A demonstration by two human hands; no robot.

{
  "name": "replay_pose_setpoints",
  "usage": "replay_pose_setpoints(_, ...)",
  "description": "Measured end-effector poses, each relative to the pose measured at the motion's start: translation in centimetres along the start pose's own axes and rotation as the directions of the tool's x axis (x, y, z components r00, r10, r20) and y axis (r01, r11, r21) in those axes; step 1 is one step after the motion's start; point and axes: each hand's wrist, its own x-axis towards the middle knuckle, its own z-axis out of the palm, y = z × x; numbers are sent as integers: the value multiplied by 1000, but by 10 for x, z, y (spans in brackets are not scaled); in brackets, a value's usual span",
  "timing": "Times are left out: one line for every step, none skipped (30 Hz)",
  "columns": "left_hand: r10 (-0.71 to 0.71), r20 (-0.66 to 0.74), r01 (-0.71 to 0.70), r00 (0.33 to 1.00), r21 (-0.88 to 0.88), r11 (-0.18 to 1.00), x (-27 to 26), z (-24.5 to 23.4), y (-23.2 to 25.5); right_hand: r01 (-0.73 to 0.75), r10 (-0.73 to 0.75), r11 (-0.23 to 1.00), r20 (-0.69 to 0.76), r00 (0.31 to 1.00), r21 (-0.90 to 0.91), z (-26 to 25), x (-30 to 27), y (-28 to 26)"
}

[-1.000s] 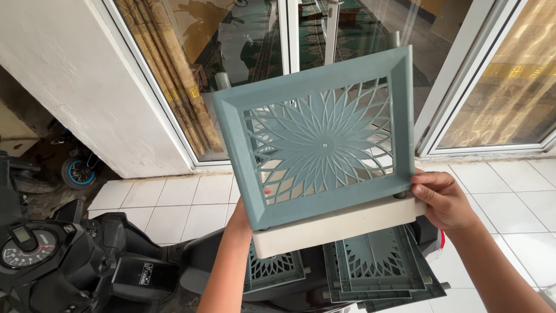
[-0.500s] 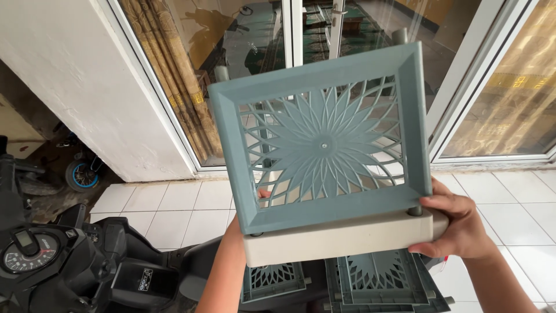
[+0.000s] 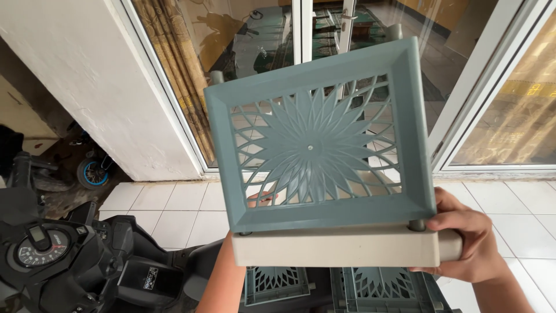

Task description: The recorder assembles a multi-tier plastic storage rack by attaching side panels to shelves.

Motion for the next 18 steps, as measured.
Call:
replay_pose_setpoints(28,-1,-28,1000,-15,999,-5,6,1,0,0,1000,2,1000,2,-2,-2,4)
replay_pose_setpoints(56,-3,-56,998,-31,998,-11,12,3,-4,4,1000,-21,1000,22,-4,-4,8)
replay_pose_setpoints(83,-4,-83,997,-44,996,-15,19,6,-5,7,999,-46,999,43,-6,-6,13)
replay_pose_setpoints(111,-4,-111,994,-58,992,-22,28,10,-4,6,999,-46,999,45,-8,-6,15)
replay_pose_setpoints(140,-7,-140,990,-71,988,-30,37,14,-5,9,999,-99,995,45,-9,-5,17)
replay_pose_setpoints(168,-10,-169,986,-83,982,-38,47,20,-6,13,999,-151,988,45,-10,-4,19)
replay_pose_setpoints(199,-12,-199,980,-97,975,-49,62,25,-1,8,999,-150,989,48,-16,-9,26)
replay_pose_setpoints(230,-13,-230,973,-110,967,-61,76,30,10,9,996,-204,979,89,-21,-13,32)
replay_pose_setpoints(259,-16,-259,966,-126,958,-74,89,36,20,14,992,-255,967,128,-27,-18,38)
replay_pose_setpoints(262,-17,-262,965,-127,957,-80,94,40,21,12,991,-252,968,129,-25,-17,38)
replay_pose_setpoints(447,82,-451,891,38,892,-87,98,43,45,2,985,-266,964,168,-23,-17,38)
replay_pose_setpoints(590,210,-624,779,178,761,-93,103,46,68,-9,976,-279,960,206,-22,-17,37)
replay_pose_setpoints(592,209,-625,779,177,760,-101,114,56,68,-9,976,-277,961,205,-21,-16,37)
replay_pose_setpoints(652,302,-716,696,220,663,-109,124,66,85,-27,975,-269,963,206,-20,-15,37)
replay_pose_setpoints(692,394,-796,604,253,551,-119,133,75,101,-44,973,-262,964,209,-17,-15,37)
replay_pose_setpoints(693,392,-795,605,255,550,-128,141,82,99,-42,972,-260,965,212,-17,-19,40)
replay_pose_setpoints(709,405,-817,577,264,513,-137,149,90,105,-49,970,-249,967,219,-17,-21,43)
replay_pose_setpoints(724,419,-837,547,273,475,-146,157,97,112,-57,968,-237,970,225,-17,-23,47)
